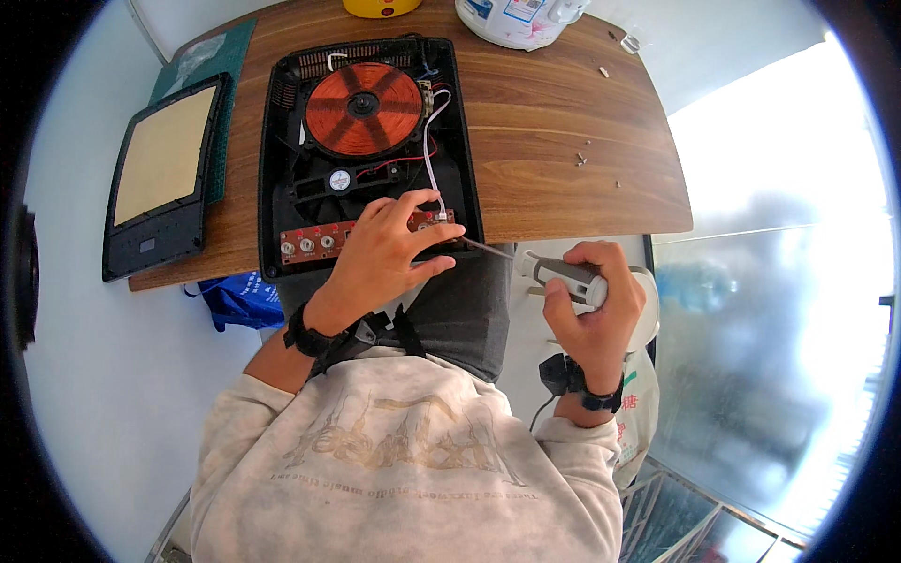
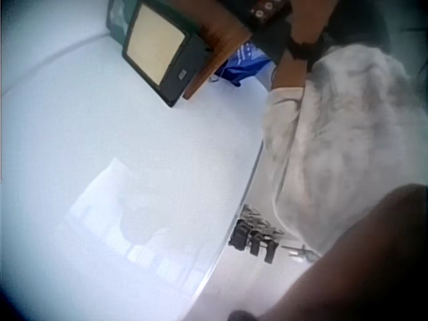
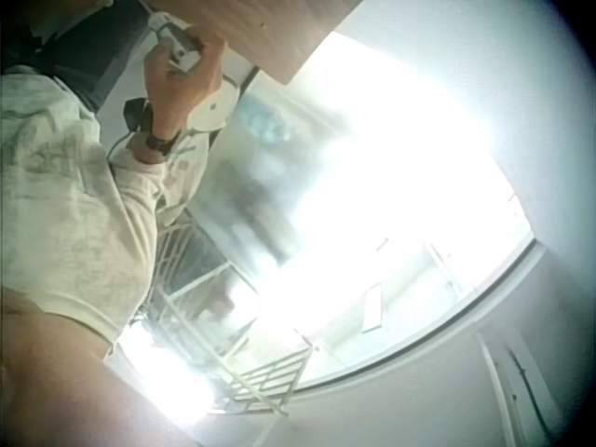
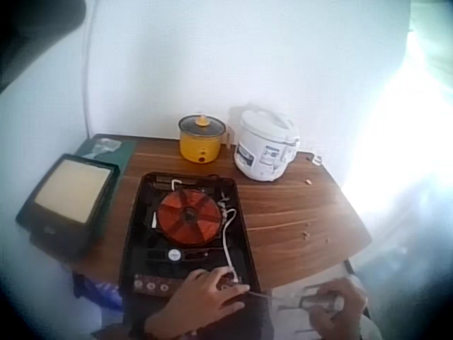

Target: The person uses a screwdriver to tighten screws on a circuit board attached to a portable gas stove. They systematically work through multiple screw holes on the control panel, securing the board to the stove's frame.

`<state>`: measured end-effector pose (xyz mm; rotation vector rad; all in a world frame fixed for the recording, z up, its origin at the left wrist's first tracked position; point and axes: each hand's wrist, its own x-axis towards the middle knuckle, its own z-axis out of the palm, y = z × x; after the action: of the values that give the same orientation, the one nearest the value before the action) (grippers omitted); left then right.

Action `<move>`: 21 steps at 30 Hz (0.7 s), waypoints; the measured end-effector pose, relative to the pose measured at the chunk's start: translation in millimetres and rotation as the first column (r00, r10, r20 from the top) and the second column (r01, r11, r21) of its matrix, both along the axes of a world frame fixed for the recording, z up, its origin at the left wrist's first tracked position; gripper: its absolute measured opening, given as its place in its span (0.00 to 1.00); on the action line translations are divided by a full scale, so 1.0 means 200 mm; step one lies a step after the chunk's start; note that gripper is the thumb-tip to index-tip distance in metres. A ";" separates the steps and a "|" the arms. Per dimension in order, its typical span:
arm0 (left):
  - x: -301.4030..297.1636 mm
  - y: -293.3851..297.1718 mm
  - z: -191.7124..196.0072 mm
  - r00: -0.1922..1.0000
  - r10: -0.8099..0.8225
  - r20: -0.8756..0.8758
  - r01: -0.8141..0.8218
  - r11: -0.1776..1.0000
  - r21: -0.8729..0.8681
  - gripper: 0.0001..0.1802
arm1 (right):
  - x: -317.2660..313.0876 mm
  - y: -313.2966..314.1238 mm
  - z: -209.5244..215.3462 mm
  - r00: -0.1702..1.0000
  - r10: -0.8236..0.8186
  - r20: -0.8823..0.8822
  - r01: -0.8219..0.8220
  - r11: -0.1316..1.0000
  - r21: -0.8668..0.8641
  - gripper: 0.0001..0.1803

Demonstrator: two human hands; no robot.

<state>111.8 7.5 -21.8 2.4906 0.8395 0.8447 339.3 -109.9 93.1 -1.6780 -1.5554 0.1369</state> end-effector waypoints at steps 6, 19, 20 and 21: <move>0.00 0.00 0.00 1.000 0.001 0.009 -0.001 1.000 -0.027 0.19 | -0.06 0.07 0.08 0.990 0.133 0.044 -0.132 0.991 -0.015 0.19; 0.00 -0.01 0.00 0.999 0.015 0.034 -0.015 1.000 -0.008 0.18 | -0.20 0.21 0.10 0.967 0.241 0.078 -0.249 0.961 0.117 0.30; 0.00 -0.01 0.01 1.000 0.016 0.024 -0.016 1.000 -0.012 0.19 | -0.19 0.21 0.11 0.960 0.222 0.172 -0.244 0.963 0.115 0.31; 0.00 -0.01 0.01 1.000 0.018 0.016 -0.017 1.000 -0.016 0.19 | -0.19 0.21 0.12 0.952 0.212 0.221 -0.241 0.964 0.113 0.32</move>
<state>111.4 6.0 -20.4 2.4633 0.8606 0.8596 302.0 -67.4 116.2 -1.4375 -1.8696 -0.0290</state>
